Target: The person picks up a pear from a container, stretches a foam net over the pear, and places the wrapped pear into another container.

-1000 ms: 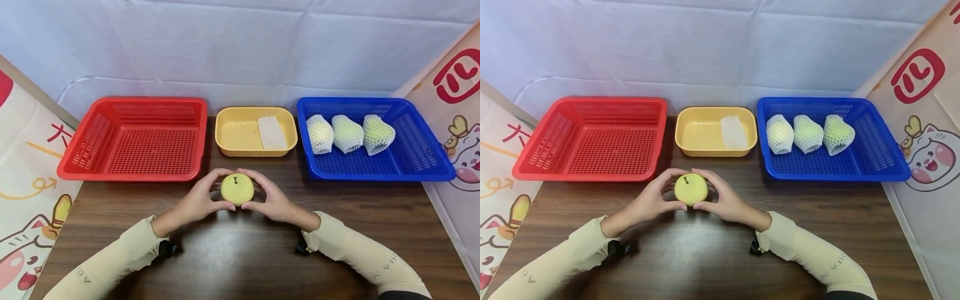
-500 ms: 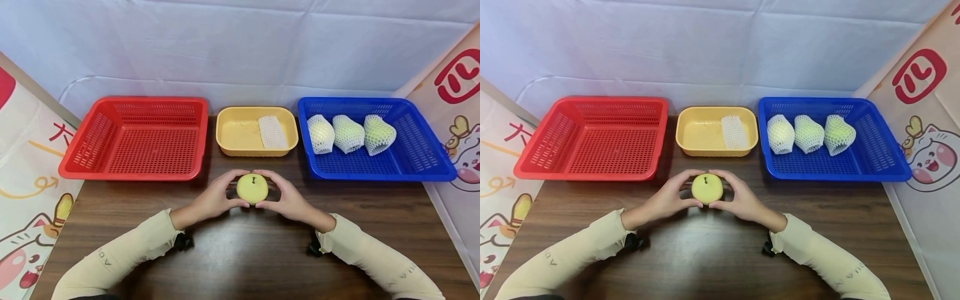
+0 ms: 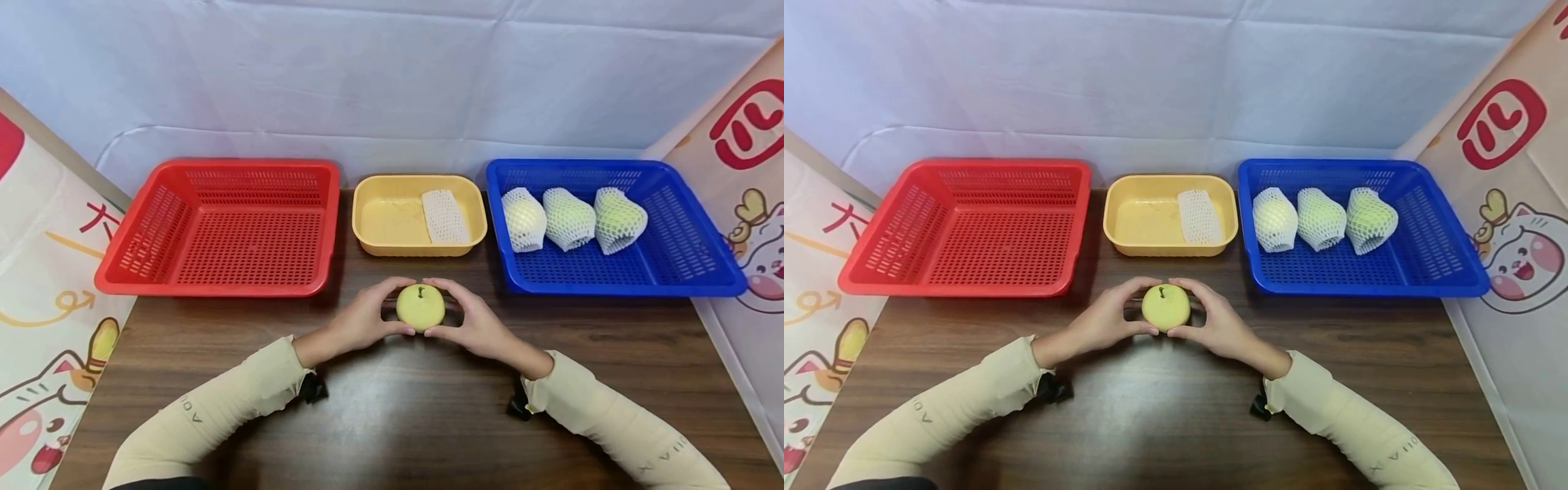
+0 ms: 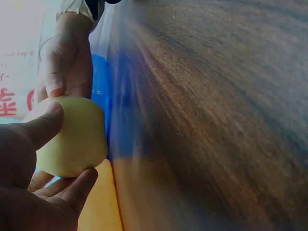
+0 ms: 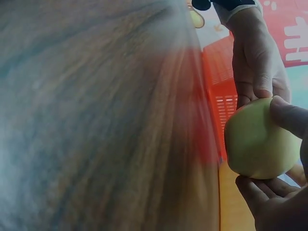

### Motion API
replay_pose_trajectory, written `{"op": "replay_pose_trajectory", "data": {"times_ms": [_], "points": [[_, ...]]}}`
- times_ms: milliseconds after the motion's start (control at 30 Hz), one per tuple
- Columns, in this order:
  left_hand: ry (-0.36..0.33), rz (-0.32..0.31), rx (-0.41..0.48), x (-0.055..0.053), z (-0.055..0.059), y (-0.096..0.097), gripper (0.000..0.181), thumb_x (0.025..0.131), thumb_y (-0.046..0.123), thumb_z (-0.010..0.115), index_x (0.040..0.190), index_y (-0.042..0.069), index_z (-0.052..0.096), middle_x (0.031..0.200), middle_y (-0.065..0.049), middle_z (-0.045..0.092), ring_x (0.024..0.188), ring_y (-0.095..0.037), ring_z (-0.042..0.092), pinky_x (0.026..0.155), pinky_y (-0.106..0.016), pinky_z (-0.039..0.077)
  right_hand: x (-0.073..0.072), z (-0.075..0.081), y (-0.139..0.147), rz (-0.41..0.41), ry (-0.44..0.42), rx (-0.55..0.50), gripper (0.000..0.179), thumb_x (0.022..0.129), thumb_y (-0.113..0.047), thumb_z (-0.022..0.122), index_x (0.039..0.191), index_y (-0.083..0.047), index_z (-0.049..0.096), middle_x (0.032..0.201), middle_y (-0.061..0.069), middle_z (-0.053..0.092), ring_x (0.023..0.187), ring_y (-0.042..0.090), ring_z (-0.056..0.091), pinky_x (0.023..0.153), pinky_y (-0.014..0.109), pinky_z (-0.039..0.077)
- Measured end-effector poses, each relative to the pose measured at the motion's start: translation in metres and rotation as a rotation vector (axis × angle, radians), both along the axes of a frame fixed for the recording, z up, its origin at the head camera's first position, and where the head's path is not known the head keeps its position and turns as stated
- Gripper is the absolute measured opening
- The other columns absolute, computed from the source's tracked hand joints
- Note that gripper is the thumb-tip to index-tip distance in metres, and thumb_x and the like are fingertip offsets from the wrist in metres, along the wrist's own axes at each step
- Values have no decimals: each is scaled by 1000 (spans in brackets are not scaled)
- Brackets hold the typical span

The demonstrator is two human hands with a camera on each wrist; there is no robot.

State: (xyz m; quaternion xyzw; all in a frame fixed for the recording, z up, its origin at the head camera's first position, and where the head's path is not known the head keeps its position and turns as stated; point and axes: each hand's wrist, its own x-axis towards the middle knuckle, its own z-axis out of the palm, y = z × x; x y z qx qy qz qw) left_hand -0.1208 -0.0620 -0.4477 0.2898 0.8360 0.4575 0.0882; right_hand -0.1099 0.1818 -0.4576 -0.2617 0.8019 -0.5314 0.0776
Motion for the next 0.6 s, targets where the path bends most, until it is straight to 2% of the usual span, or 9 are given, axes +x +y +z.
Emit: {"op": "replay_pose_trajectory", "data": {"times_ms": [233,600], "points": [[-33,23,-35,-3,-3,3,77,77,17,90,143,5,52,141,-11,59,126,-24,60,101,-32,52,-2,-4,-1,-6,-16,16,80,77,-3,88,146,0,47,148,17,50,136,31,48,105,40,49],[-66,9,-33,-7,-7,4,76,79,14,88,144,3,51,143,-13,57,125,-25,60,98,-29,53,-4,-9,-1,-13,-29,7,80,78,-2,87,147,0,46,149,17,49,138,31,46,106,38,48]]}}
